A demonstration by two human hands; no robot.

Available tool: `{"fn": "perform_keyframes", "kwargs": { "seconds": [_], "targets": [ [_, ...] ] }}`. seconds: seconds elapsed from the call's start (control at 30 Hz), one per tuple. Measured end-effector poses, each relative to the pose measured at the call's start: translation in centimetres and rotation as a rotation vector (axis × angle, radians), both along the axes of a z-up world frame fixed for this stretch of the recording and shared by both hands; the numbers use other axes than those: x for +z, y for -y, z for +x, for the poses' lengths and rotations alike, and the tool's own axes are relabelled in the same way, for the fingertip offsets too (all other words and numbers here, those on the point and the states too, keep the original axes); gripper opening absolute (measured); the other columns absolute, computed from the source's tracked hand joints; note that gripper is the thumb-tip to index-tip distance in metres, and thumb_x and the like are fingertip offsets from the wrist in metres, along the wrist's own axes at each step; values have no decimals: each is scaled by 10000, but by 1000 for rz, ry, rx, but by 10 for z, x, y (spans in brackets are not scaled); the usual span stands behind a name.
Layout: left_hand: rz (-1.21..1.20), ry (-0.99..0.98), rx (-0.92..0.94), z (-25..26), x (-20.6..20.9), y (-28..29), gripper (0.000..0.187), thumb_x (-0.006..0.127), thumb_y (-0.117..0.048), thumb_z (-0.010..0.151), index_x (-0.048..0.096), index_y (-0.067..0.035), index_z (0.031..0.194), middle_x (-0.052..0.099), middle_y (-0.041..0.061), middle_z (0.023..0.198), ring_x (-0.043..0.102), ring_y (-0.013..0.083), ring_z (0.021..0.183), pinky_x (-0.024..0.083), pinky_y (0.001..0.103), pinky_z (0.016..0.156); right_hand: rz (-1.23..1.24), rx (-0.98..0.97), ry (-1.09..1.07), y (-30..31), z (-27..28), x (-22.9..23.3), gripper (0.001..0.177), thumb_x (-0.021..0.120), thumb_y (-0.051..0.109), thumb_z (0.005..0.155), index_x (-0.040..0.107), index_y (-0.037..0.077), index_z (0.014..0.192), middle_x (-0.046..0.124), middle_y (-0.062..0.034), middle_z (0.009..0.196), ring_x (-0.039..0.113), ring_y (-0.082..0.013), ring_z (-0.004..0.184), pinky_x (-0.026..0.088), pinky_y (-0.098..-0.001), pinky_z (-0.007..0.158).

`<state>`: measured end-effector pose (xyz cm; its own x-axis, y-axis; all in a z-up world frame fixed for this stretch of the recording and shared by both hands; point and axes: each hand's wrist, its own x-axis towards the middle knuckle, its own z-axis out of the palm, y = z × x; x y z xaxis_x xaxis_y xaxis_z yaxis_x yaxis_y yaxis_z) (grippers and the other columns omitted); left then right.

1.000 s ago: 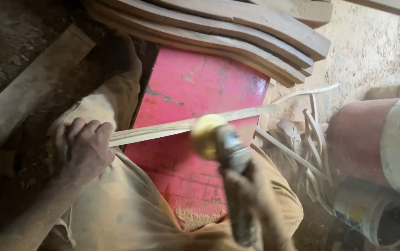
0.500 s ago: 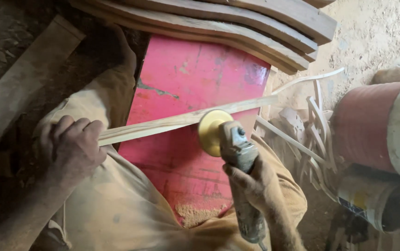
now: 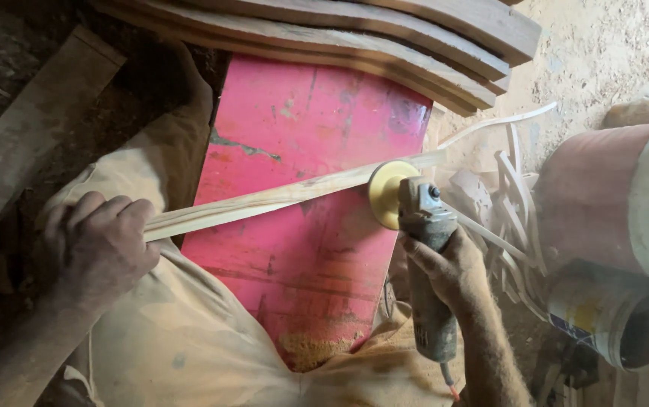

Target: Using a handheld grinder with a sanding disc to smooth and shape a curved wooden furniture component.

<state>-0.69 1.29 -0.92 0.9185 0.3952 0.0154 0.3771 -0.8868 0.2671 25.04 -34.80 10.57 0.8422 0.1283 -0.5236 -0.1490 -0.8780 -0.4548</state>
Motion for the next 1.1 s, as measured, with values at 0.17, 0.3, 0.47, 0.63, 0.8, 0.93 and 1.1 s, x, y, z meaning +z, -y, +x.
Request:
{"fn": "perform_keyframes", "kwargs": {
  "seconds": [0.17,0.3,0.47,0.63,0.8,0.93,1.1],
  "targets": [
    [24,-67,14,12,24,1,172,755,-137,635,611,-129,730,640,28,743,597,274,810,475,463,782,-61,9,63,4,17,1,436,794,324,803,722,74,1153,771,-76,937,710,-166,843,564,-345,774],
    [-26,-56,-11,1,-3,-3,185,741,-138,651,602,-126,771,630,46,777,586,286,844,493,444,817,-104,-3,66,7,30,5,459,794,349,812,716,73,1170,769,-100,939,718,-186,831,571,-359,764],
    [-19,-79,11,6,3,-1,199,754,-138,621,613,-129,762,628,40,751,585,280,839,473,469,841,-162,-98,93,34,58,-5,463,762,321,803,706,85,1197,772,-122,983,741,-236,825,604,-383,759],
    [25,-103,43,8,24,1,215,797,-180,635,642,-156,782,649,13,808,594,265,920,448,472,890,-232,-32,283,54,64,11,483,753,403,866,747,102,1244,765,-142,1007,740,-237,880,559,-383,818],
    [-318,190,81,-31,28,-13,514,830,-276,699,700,-110,1168,612,90,1196,573,282,1136,475,435,977,29,-243,149,56,17,35,497,707,319,809,703,67,1236,738,-164,1030,708,-270,862,587,-408,731],
    [-181,249,10,-29,45,-7,473,874,-201,642,724,-96,1078,632,98,1122,614,308,1071,468,490,940,193,-148,199,35,-34,42,471,756,253,790,690,60,1214,736,-126,1041,684,-188,865,556,-355,744],
    [-365,281,22,-32,54,-24,445,820,-11,718,722,-89,1146,625,108,1126,657,290,1053,566,391,889,165,21,126,2,-74,50,443,794,237,787,698,49,1176,778,-107,997,697,-166,883,538,-332,793]
  ]
}}
